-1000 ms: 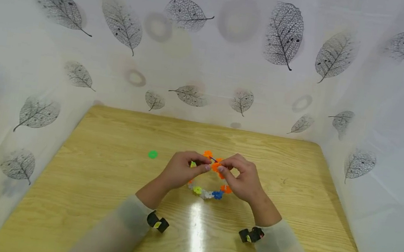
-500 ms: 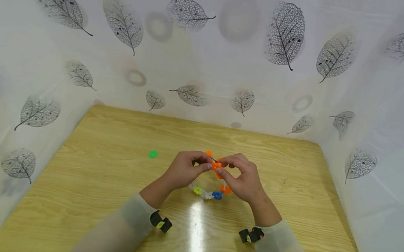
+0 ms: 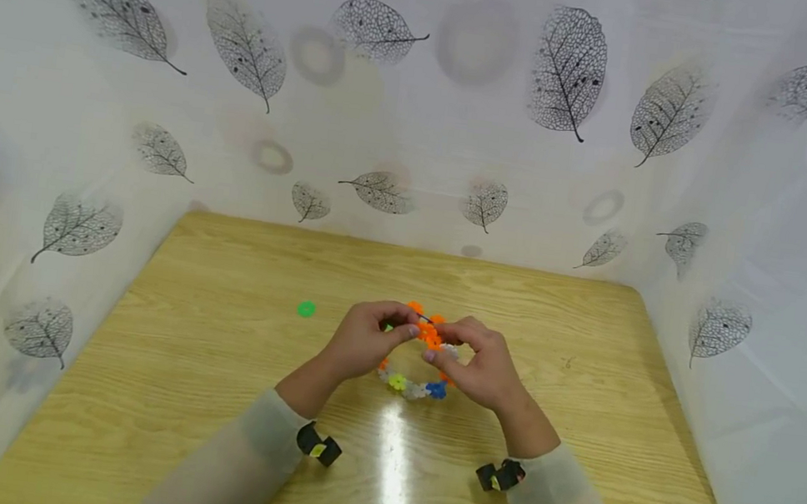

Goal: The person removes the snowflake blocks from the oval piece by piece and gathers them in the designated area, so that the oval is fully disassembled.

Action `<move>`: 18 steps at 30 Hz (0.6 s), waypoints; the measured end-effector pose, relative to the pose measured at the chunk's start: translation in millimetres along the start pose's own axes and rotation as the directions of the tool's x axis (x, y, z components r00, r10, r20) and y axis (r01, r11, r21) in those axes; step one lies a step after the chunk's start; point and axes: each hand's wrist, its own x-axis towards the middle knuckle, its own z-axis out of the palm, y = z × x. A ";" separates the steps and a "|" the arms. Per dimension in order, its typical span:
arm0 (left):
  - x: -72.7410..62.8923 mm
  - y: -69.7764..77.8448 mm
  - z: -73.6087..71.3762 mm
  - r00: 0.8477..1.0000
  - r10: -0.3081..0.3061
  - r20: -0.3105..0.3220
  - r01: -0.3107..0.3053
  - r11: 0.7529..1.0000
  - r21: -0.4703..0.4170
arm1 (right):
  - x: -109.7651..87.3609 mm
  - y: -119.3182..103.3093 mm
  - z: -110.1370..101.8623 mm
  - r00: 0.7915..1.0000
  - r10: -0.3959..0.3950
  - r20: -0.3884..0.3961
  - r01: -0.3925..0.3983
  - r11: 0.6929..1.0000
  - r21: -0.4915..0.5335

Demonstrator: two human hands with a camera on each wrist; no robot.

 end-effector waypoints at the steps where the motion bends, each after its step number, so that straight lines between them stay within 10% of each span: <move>1: -0.2 -0.3 0.2 1.000 -0.001 0.001 0.001 1.000 -0.002 | 0.1 0.0 0.3 1.000 -0.007 -0.001 0.007 1.000 0.002; 18: -1.6 -1.4 1.5 1.000 0.020 0.013 -0.019 0.998 -0.065 | 1.0 5.7 4.7 0.998 -0.052 -0.018 0.051 0.998 -0.026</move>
